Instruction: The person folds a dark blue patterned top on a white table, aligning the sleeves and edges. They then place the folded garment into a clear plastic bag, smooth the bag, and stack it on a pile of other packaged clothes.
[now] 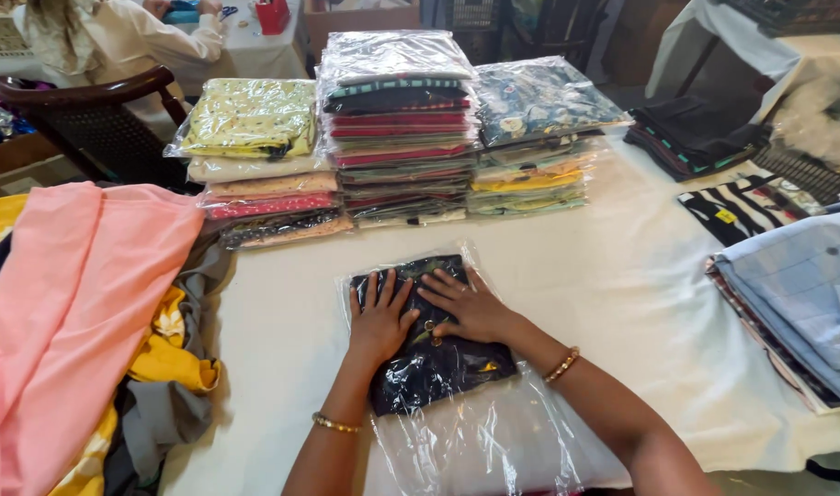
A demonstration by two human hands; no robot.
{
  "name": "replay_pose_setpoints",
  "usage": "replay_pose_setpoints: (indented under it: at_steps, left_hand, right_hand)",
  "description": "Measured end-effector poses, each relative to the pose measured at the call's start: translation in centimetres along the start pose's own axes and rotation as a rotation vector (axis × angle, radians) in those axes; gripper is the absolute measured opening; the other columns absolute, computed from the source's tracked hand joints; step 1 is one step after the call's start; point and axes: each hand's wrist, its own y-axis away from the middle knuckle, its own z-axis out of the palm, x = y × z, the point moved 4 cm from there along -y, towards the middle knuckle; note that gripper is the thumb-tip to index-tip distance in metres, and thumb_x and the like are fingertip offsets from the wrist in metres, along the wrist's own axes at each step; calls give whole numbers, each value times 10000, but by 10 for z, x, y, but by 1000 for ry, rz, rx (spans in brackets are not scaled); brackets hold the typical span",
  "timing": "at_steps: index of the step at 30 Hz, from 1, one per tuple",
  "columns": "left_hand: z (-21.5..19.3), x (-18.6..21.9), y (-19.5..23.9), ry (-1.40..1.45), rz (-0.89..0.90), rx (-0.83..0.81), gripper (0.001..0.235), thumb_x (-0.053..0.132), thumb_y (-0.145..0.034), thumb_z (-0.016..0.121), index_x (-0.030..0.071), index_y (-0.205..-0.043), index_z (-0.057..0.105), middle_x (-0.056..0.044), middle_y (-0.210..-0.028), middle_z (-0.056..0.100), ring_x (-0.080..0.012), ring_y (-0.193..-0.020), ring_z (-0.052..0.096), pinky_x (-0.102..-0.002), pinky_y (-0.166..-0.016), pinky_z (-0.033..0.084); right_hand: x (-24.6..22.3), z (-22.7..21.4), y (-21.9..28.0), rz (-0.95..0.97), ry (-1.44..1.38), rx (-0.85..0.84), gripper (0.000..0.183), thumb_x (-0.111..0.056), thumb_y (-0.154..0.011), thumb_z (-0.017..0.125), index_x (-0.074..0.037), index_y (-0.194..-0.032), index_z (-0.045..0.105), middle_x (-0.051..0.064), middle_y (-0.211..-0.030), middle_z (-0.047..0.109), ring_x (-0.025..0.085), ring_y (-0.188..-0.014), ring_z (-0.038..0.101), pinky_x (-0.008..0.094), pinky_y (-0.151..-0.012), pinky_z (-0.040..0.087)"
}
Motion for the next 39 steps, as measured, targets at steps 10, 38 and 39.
replay_pose_setpoints:
  at_steps: [10, 38, 39]
  left_hand:
    - [33, -24, 7, 12, -210, -342, 759, 666, -937, 474, 278, -1575, 340, -61, -1687, 164, -355, -1554, 51, -669, -1187, 45]
    - [31, -91, 32, -98, -565, -591, 775, 711, -989, 352, 251, -1602, 240, -108, -1674, 145, -362, -1554, 34, -727, -1156, 2]
    - [29, -94, 42, -95, -565, -602, 775, 711, -989, 352, 251, -1602, 240, -108, -1674, 145, -362, -1554, 34, -727, -1156, 2]
  right_hand:
    - [36, 4, 1, 259, 109, -73, 864, -706, -882, 513, -285, -1600, 284, 60, -1707, 136, 293, -1577, 41, 685, -1181, 17]
    - [84, 2, 28, 505, 66, -219, 757, -665, -940, 457, -305, -1587, 296, 15, -1684, 193, 267, -1553, 129, 650, -1181, 111]
    - [86, 1, 42, 511, 61, -228, 757, -665, -940, 457, -305, -1587, 296, 15, -1684, 193, 267, -1553, 129, 650, -1181, 111]
